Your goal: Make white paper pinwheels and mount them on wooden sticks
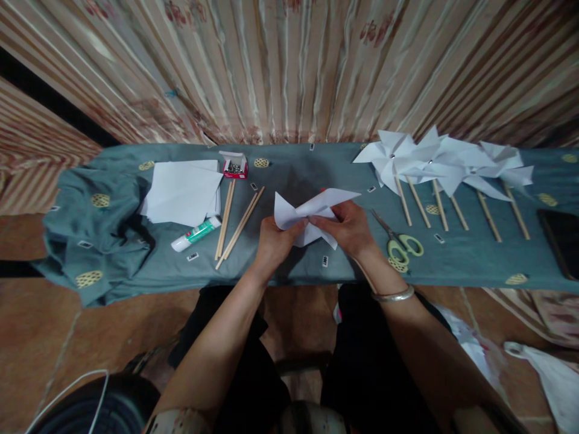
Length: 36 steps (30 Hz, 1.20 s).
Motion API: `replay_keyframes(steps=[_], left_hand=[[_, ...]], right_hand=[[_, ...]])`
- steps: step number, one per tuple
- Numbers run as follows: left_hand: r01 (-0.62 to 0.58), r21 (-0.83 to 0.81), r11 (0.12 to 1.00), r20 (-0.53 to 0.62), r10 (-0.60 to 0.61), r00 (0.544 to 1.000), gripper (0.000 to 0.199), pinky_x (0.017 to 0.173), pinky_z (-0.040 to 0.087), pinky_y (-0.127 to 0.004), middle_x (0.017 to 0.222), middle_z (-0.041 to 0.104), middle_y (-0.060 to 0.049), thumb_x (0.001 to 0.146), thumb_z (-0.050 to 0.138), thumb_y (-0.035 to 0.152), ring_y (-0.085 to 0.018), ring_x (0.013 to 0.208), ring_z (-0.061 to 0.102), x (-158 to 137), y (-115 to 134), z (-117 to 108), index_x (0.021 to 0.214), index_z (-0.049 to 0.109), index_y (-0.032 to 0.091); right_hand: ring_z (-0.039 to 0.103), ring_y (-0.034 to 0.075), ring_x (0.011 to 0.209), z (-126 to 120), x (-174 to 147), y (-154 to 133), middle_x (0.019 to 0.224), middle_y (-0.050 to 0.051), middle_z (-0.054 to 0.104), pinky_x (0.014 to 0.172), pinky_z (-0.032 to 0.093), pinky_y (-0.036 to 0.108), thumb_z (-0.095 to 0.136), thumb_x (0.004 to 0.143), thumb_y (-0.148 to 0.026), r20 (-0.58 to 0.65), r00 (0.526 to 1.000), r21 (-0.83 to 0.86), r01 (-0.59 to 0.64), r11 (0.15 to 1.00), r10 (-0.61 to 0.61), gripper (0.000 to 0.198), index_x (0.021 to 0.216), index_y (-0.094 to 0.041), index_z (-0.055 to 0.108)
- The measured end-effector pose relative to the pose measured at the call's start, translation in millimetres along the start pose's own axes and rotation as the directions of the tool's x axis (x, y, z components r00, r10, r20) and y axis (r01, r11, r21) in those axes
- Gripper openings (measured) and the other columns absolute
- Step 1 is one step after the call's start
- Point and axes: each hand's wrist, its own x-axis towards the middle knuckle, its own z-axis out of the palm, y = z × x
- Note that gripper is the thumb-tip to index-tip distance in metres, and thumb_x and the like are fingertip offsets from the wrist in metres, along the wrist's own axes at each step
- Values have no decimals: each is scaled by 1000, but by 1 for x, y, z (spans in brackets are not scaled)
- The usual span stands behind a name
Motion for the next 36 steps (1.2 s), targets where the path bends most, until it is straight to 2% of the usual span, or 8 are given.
replay_keyframes(steps=[8, 13, 18, 21, 30, 36], left_hand=[[-3, -70, 998, 12, 4, 1000, 21, 66, 55, -32, 74, 77, -5, 57, 82, 28, -21, 69, 68, 1, 1, -1, 72, 77, 14], [18, -85, 996, 9, -17, 1000, 26, 68, 55, -33, 75, 77, -5, 54, 84, 29, -22, 70, 70, 2, 1, -2, 74, 78, 13], [21, -116, 993, 12, -20, 1000, 29, 70, 56, -34, 78, 78, -6, 53, 85, 29, -23, 73, 71, 3, 0, -3, 76, 78, 13], [17, -123, 992, 5, -17, 1000, 27, 69, 55, -33, 78, 78, -7, 53, 85, 26, -22, 73, 70, 4, 0, -2, 75, 78, 12], [12, -136, 991, -7, -13, 1000, 33, 69, 55, -32, 77, 78, -5, 50, 89, 29, -21, 71, 70, 4, 0, -2, 76, 78, 13], [6, -106, 994, -20, -8, 1000, 31, 68, 55, -32, 75, 78, -5, 50, 89, 31, -22, 71, 70, 4, 2, -2, 74, 78, 13]], right_hand=[[72, 26, 97, 1, 0, -1, 100, 4, 77, 85, 60, 39, 82, 63, -37, 18, 1000, 19, 5, 1000, -5, 43, 100, -23, 65], [72, 26, 96, 2, 0, -3, 98, 3, 77, 86, 59, 41, 83, 64, -35, 32, 999, 35, 6, 999, -7, 38, 96, -25, 66], [72, 28, 97, 3, -1, -4, 99, 3, 77, 86, 59, 43, 83, 65, -44, 43, 999, -6, -8, 1000, 8, 36, 93, -28, 68], [72, 28, 93, 3, -1, -3, 95, 3, 78, 84, 59, 42, 83, 64, -44, 44, 999, -12, -11, 1000, 11, 37, 93, -26, 68], [73, 27, 86, 3, -1, -5, 88, 3, 77, 77, 59, 38, 78, 68, -40, 61, 998, -43, 1, 999, 1, 21, 80, -24, 73], [73, 26, 83, 3, -2, -5, 84, 3, 78, 69, 60, 36, 78, 69, -42, 57, 998, -72, -12, 997, 16, 23, 81, -23, 73]])
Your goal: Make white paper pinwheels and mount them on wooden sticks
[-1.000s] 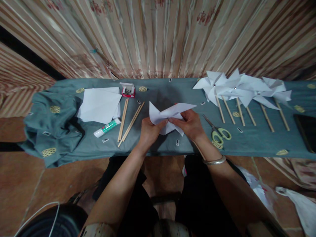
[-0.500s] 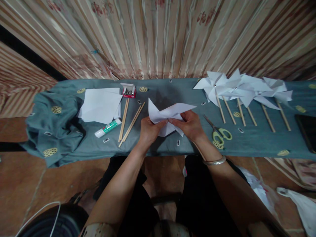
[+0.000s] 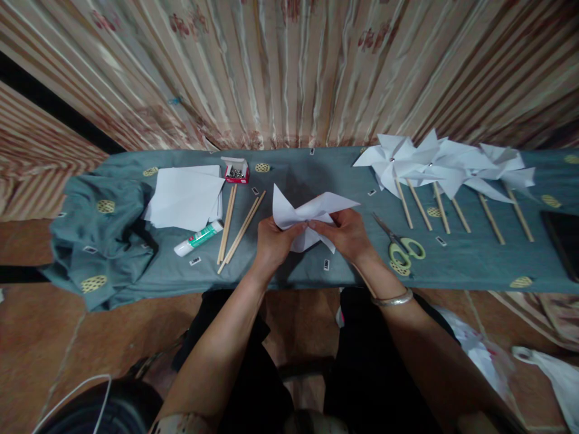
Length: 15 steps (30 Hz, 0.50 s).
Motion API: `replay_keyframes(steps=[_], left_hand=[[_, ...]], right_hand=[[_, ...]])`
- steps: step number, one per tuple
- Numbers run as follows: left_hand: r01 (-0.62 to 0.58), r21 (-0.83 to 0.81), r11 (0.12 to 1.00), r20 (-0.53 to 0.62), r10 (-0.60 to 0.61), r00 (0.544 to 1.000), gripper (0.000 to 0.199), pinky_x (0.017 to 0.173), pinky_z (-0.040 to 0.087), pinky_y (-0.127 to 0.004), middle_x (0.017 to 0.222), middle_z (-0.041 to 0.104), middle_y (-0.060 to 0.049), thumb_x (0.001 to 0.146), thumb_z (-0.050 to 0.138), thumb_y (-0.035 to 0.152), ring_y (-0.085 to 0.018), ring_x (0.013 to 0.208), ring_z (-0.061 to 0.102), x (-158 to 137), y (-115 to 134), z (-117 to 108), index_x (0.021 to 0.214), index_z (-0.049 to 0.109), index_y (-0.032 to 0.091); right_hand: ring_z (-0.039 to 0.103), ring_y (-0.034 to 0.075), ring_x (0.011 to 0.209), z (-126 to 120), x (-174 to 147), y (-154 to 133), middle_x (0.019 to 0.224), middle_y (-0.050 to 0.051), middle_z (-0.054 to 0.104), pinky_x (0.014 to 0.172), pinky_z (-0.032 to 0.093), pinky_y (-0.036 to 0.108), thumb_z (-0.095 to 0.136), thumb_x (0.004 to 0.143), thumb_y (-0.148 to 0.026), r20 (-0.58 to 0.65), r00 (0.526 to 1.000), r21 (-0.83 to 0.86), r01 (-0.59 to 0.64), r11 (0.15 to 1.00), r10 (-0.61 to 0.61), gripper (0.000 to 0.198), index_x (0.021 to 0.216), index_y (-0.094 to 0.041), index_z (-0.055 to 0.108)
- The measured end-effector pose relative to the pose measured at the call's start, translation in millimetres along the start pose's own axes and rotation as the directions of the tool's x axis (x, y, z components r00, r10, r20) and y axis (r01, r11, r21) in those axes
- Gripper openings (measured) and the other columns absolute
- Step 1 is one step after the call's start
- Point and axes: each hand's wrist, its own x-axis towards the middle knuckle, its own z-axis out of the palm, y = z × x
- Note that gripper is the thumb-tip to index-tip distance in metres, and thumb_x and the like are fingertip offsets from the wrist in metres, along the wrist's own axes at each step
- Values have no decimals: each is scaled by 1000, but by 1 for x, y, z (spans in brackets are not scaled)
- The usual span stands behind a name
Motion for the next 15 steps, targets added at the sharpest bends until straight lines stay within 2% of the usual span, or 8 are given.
replay_keyframes(steps=[9, 15], left_hand=[[-6, 60, 998, -20, 7, 1000, 29, 66, 54, -31, 75, 77, -6, 52, 87, 30, -22, 70, 70, 1, -1, -1, 74, 78, 13], [-15, 50, 999, -10, 15, 1000, 24, 67, 54, -32, 75, 78, -6, 56, 84, 26, -22, 69, 70, 0, -1, -1, 75, 78, 13]], right_hand=[[74, 29, 88, 2, 1, -1, 91, 4, 79, 70, 60, 37, 79, 67, -44, 1, 1000, 12, -27, 1000, 27, 26, 83, -24, 74], [74, 28, 84, 4, 0, 0, 87, 4, 79, 71, 60, 37, 80, 65, -44, -16, 999, 38, -47, 998, 48, 28, 82, -23, 74]])
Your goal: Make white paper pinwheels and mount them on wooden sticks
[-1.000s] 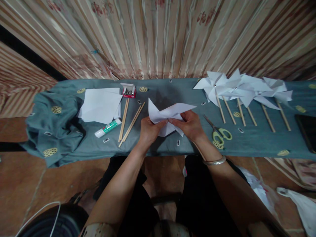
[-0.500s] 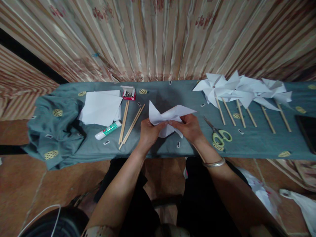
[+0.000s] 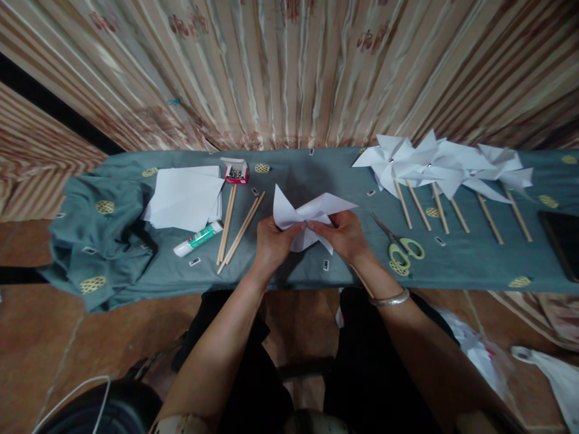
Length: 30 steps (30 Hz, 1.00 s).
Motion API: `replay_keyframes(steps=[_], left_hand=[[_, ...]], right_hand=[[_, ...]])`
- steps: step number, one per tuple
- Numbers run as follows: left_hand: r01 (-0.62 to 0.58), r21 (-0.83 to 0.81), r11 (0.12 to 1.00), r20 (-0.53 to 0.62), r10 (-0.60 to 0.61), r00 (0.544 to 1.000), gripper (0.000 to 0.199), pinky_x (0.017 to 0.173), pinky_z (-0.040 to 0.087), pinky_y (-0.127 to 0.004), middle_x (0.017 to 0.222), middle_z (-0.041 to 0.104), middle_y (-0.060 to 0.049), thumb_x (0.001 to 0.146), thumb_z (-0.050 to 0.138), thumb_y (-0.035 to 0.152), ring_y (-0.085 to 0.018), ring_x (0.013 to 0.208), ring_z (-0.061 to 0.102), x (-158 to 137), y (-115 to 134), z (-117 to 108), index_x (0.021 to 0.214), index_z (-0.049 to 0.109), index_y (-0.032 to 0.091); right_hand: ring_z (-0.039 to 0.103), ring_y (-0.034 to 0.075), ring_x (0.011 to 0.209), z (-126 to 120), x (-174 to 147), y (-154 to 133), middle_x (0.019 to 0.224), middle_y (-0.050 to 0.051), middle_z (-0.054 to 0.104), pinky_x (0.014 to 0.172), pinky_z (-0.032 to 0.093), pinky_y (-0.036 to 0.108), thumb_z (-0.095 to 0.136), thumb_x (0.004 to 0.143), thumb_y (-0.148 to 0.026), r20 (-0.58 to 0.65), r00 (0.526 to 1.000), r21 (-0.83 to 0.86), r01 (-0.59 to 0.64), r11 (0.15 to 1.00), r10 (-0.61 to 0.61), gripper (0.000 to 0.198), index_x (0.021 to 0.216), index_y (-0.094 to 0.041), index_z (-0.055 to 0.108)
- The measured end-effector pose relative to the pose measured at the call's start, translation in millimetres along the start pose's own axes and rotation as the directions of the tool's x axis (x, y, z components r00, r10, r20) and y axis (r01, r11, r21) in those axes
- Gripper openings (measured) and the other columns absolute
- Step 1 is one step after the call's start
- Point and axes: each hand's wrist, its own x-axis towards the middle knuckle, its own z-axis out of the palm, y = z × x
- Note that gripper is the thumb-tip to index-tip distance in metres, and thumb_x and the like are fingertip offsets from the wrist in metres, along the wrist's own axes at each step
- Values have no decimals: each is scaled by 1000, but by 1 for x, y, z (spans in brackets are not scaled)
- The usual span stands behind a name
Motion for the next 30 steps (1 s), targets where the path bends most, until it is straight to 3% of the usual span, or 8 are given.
replay_keyframes(steps=[12, 24, 30], left_hand=[[17, 16, 1000, -15, -17, 1000, 23, 67, 54, -32, 75, 77, -5, 55, 84, 24, -22, 71, 70, -1, 3, 1, 74, 77, 13], [22, 26, 999, -18, -22, 1000, 20, 65, 53, -30, 74, 77, -4, 56, 81, 22, -22, 69, 69, 0, 1, 1, 74, 77, 14], [-19, 18, 1000, 8, 19, 1000, 20, 65, 53, -30, 72, 76, -3, 58, 81, 25, -20, 66, 68, 2, -2, -1, 74, 77, 13]], right_hand=[[74, 28, 83, 1, 1, 8, 88, 5, 79, 69, 60, 38, 78, 68, -46, -10, 1000, -40, 22, 999, -22, 28, 82, -23, 74], [74, 27, 82, 2, 0, 5, 87, 5, 79, 70, 60, 38, 79, 65, -41, -10, 1000, 30, -13, 999, 13, 27, 81, -22, 72], [73, 26, 83, 2, 1, 4, 87, 4, 78, 70, 59, 36, 79, 65, -42, -12, 1000, 23, -5, 1000, 5, 26, 82, -24, 71]])
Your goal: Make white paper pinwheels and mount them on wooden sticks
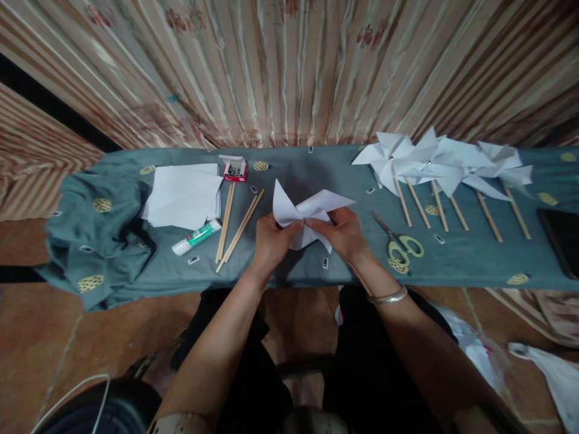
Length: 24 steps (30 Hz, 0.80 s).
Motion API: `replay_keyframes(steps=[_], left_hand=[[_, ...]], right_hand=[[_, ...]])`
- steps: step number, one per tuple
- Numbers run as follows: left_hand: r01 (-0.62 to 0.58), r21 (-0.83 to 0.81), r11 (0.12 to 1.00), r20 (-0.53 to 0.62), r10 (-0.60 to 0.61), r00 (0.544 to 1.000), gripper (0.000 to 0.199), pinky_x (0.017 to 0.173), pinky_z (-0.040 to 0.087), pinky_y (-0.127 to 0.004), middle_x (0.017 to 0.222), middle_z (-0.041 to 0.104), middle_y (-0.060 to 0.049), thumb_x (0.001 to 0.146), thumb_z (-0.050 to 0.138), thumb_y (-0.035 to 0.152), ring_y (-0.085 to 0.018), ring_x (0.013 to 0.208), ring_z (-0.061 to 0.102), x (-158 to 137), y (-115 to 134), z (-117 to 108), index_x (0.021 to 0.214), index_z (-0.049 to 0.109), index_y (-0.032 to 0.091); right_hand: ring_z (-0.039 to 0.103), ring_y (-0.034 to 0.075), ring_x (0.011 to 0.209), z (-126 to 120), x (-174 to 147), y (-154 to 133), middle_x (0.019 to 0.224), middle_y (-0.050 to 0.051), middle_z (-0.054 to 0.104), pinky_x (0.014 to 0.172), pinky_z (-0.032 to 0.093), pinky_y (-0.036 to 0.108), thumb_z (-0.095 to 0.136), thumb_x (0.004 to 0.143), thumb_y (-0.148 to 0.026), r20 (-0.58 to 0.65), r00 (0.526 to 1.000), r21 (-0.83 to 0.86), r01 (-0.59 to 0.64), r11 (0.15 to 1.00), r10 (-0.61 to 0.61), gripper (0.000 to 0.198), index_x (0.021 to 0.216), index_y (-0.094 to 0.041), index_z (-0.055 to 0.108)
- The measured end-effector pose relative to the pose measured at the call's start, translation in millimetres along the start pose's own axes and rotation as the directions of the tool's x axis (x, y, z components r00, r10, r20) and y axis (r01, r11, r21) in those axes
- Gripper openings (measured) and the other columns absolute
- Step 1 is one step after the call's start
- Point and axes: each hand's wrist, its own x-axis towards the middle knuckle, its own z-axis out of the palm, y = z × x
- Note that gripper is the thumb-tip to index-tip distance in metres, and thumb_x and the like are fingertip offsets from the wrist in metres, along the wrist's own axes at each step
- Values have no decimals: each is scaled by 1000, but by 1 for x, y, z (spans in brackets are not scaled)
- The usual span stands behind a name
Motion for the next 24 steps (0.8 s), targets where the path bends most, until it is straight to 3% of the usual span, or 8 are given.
replay_keyframes(steps=[5, 14, 18, 24], left_hand=[[-26, 4, 1000, 59, 25, 998, 25, 64, 53, -29, 76, 77, -4, 58, 81, 26, -20, 69, 69, 3, -3, -3, 78, 77, 12], [16, 93, 995, 28, -19, 999, 23, 63, 52, -29, 72, 76, -3, 58, 80, 25, -21, 68, 69, 1, 1, -4, 77, 77, 11], [45, 50, 998, 21, -46, 999, 25, 67, 53, -30, 73, 75, -3, 55, 80, 25, -21, 69, 69, 1, 1, -3, 76, 77, 11], [83, -61, 995, 32, -81, 996, 30, 68, 54, -31, 74, 76, -4, 51, 83, 26, -21, 70, 69, 1, 1, -2, 77, 77, 12]], right_hand=[[73, 25, 80, 0, 0, -2, 85, 2, 78, 70, 57, 34, 77, 65, -38, -26, 1000, -15, 5, 1000, -5, 23, 82, -23, 72], [73, 26, 88, 0, 0, 1, 91, 2, 78, 76, 58, 37, 80, 66, -38, -19, 999, -24, 26, 999, -27, 26, 86, -24, 70], [72, 25, 95, 0, -1, 1, 99, 2, 77, 82, 58, 38, 80, 65, -35, -35, 998, 33, 61, 998, -60, 36, 97, -24, 66], [72, 24, 91, 0, -1, -1, 97, 3, 75, 79, 58, 37, 79, 66, -34, -2, 999, 51, 51, 997, -51, 41, 101, -22, 61]])
